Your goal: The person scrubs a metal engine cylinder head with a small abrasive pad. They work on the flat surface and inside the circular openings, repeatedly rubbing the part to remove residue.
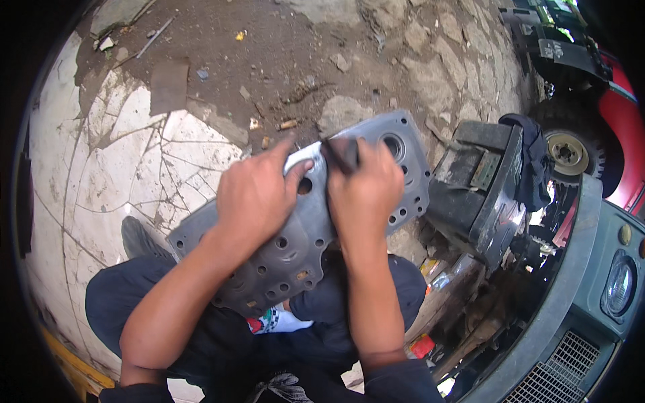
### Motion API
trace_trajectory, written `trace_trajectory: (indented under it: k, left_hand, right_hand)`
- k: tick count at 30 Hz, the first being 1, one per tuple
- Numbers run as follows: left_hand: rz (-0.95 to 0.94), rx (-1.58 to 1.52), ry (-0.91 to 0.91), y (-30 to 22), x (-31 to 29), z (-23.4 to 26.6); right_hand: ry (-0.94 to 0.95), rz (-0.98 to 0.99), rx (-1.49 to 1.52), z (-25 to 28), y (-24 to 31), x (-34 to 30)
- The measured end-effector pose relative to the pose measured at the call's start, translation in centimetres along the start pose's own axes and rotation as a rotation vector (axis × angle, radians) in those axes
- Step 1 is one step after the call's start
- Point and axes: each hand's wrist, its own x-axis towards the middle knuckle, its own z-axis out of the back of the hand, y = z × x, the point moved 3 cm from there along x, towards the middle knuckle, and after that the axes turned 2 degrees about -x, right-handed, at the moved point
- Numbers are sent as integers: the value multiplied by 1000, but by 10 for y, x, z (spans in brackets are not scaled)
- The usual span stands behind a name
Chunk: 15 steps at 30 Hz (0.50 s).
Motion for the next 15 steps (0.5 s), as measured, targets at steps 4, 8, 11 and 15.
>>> trace_trajectory:
  k: [4,8,11,15]
  left_hand:
    - [2,32,43,-2,-2,1]
    - [3,26,3,1,-4,-3]
    - [-17,8,-1,0,-5,-4]
    - [-8,14,5,1,-5,1]
  right_hand:
    - [-21,-2,-42,-7,-6,-2]
    - [51,-108,110,5,1,-12]
    - [-9,-15,39,-5,11,20]
    - [3,-105,206,6,2,-21]
